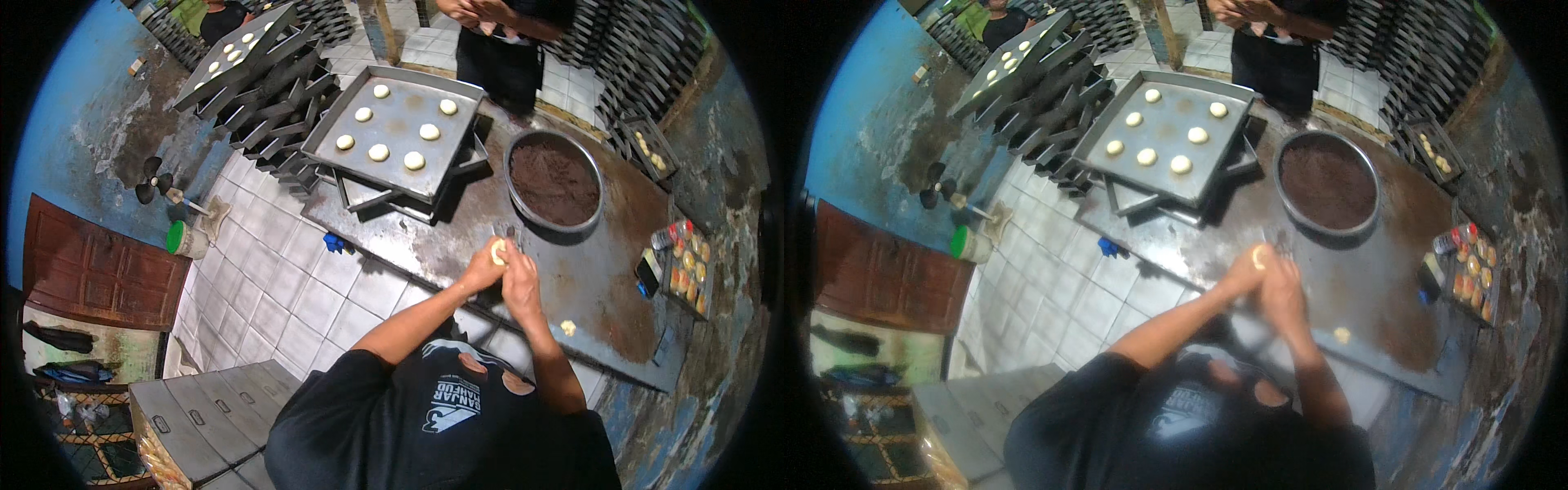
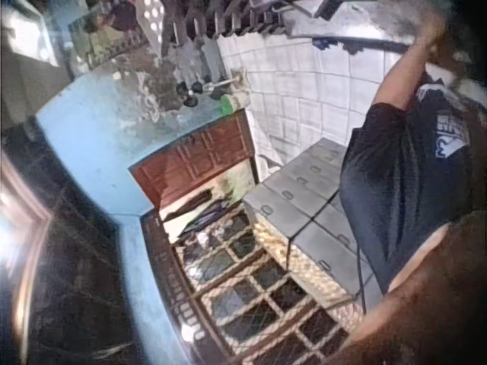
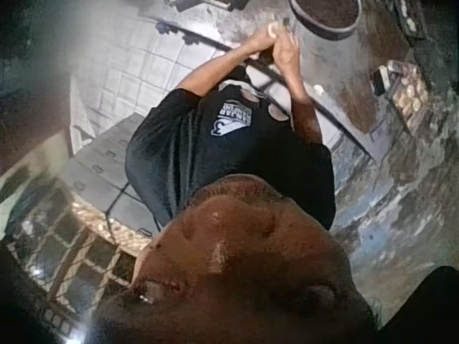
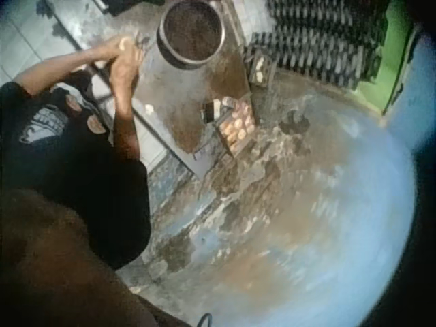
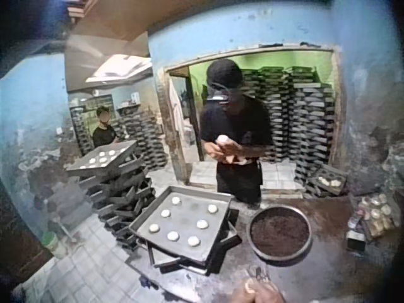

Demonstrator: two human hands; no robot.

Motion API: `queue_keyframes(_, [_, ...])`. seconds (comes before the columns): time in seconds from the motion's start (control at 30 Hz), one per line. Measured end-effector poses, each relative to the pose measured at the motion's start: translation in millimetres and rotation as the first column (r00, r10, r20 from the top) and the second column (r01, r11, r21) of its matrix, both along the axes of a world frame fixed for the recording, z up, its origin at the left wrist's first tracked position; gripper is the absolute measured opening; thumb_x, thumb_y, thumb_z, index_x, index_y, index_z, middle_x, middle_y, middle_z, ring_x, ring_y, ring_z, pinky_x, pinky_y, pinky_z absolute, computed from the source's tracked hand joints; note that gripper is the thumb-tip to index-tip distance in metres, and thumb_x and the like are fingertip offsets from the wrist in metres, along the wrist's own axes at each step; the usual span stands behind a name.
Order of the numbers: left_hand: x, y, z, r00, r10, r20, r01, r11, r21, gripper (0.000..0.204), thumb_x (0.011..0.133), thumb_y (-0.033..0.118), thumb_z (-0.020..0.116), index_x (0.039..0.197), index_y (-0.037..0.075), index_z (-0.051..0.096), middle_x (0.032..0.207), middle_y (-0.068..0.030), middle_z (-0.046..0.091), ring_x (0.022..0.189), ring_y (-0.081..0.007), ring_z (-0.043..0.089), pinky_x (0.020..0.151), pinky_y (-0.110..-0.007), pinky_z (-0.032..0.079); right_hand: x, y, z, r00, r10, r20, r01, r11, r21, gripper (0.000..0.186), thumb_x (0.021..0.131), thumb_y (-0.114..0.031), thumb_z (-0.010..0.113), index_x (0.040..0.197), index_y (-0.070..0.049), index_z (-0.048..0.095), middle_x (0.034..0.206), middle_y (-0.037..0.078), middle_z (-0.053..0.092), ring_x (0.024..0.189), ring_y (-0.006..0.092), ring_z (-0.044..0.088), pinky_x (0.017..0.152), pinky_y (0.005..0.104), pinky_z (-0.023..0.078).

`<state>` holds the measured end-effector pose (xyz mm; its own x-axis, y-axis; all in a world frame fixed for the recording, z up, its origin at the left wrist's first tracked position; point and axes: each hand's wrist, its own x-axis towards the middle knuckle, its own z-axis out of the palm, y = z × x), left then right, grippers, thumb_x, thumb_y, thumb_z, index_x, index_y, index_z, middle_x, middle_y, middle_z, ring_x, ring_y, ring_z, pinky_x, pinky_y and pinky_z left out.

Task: The person flattens individual portions of dough by hand on a metal table, uses a spoon to add dark chocolate filling, pinches the dough closed, rolls it into a ball, and arranges the filled rolls on a metal baking tray.

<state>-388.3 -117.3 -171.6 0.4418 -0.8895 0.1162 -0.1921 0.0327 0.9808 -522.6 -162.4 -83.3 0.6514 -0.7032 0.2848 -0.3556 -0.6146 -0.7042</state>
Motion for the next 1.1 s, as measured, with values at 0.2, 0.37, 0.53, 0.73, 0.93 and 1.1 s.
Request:
queue_keyframes(0.2, [-44.7, 46.8, 93.4, 0.766, -0.067, -0.639, 0.231, 0.957, 0.176, 0.030, 0.095, 0.026, 0.068, 0.117, 0.007, 0.064, 0.098, -0.0056, 0.069, 0.080, -0.0148, 0.066, 0.059, -0.028, 0.053, -47.5, 40.1, 37.9, 0.944, -0.251, 0.215, 0.091, 0.823, 0.561, 0.052, 0.100, -0.013, 0.060, 0.147, 0.000, 0.043, 0.117, 0.010, 0.071, 0.103, 0.0188, 0.066, 0.094, 0.0335, 0.051])
queue_keyframes(0.37, [-66.2, 54.7, 90.1, 0.791, -0.068, -0.608, 0.183, 0.975, 0.129, 0.031, 0.098, 0.026, 0.065, 0.121, 0.006, 0.068, 0.113, -0.0033, 0.067, 0.102, -0.0148, 0.062, 0.088, -0.031, 0.050, -63.7, 45.2, -12.0, 0.751, -0.415, 0.514, 0.180, 0.877, 0.446, 0.049, 0.091, -0.002, 0.071, 0.133, 0.000, 0.046, 0.106, 0.009, 0.067, 0.096, 0.0179, 0.066, 0.086, 0.0310, 0.054])
queue_keyframes(0.53, [-77.5, 58.2, 94.4, 0.957, -0.272, -0.095, 0.276, 0.961, 0.022, 0.038, 0.105, 0.024, 0.054, 0.133, 0.001, 0.064, 0.135, -0.0121, 0.063, 0.119, -0.0247, 0.063, 0.103, -0.034, 0.046, -75.8, 61.5, -25.9, 0.621, -0.549, 0.559, -0.043, 0.689, 0.724, 0.064, 0.087, 0.001, 0.073, 0.139, -0.001, 0.035, 0.116, 0.012, 0.063, 0.106, 0.0246, 0.065, 0.095, 0.0349, 0.053])
queue_keyframes(0.73, [-61.5, 45.6, 95.6, 0.783, -0.583, 0.216, 0.529, 0.807, 0.261, 0.108, 0.089, 0.031, 0.077, 0.163, 0.014, 0.000, 0.140, -0.0205, 0.060, 0.123, -0.0419, 0.061, 0.102, -0.045, 0.051, -117.7, 32.6, -6.3, 0.893, -0.336, 0.298, -0.114, 0.473, 0.874, 0.029, 0.092, -0.004, 0.071, 0.118, 0.005, 0.064, 0.109, 0.009, 0.070, 0.103, 0.0154, 0.066, 0.091, 0.0285, 0.052])
queue_keyframes(0.93, [-64.2, 37.9, 38.6, 0.718, -0.665, 0.204, 0.588, 0.737, 0.334, 0.066, 0.081, 0.019, 0.077, 0.141, 0.010, 0.051, 0.118, -0.0210, 0.069, 0.102, -0.0425, 0.068, 0.086, -0.047, 0.054, -106.7, 54.8, -28.0, 0.991, -0.131, 0.021, 0.121, 0.956, 0.268, 0.019, 0.087, -0.004, 0.063, 0.104, -0.002, 0.071, 0.094, 0.016, 0.069, 0.086, 0.0307, 0.067, 0.079, 0.0384, 0.053])
queue_keyframes(1.1, [-67.3, 53.5, -2.9, 0.457, -0.820, 0.345, 0.621, 0.572, 0.536, 0.031, 0.080, 0.025, 0.075, 0.103, 0.004, 0.073, 0.104, -0.0211, 0.069, 0.095, -0.0432, 0.067, 0.081, -0.048, 0.054, -120.4, 62.8, 4.2, 0.946, 0.049, 0.320, -0.312, 0.405, 0.859, 0.013, 0.093, -0.002, 0.063, 0.105, 0.003, 0.067, 0.090, 0.012, 0.071, 0.079, 0.0207, 0.069, 0.074, 0.0322, 0.054])
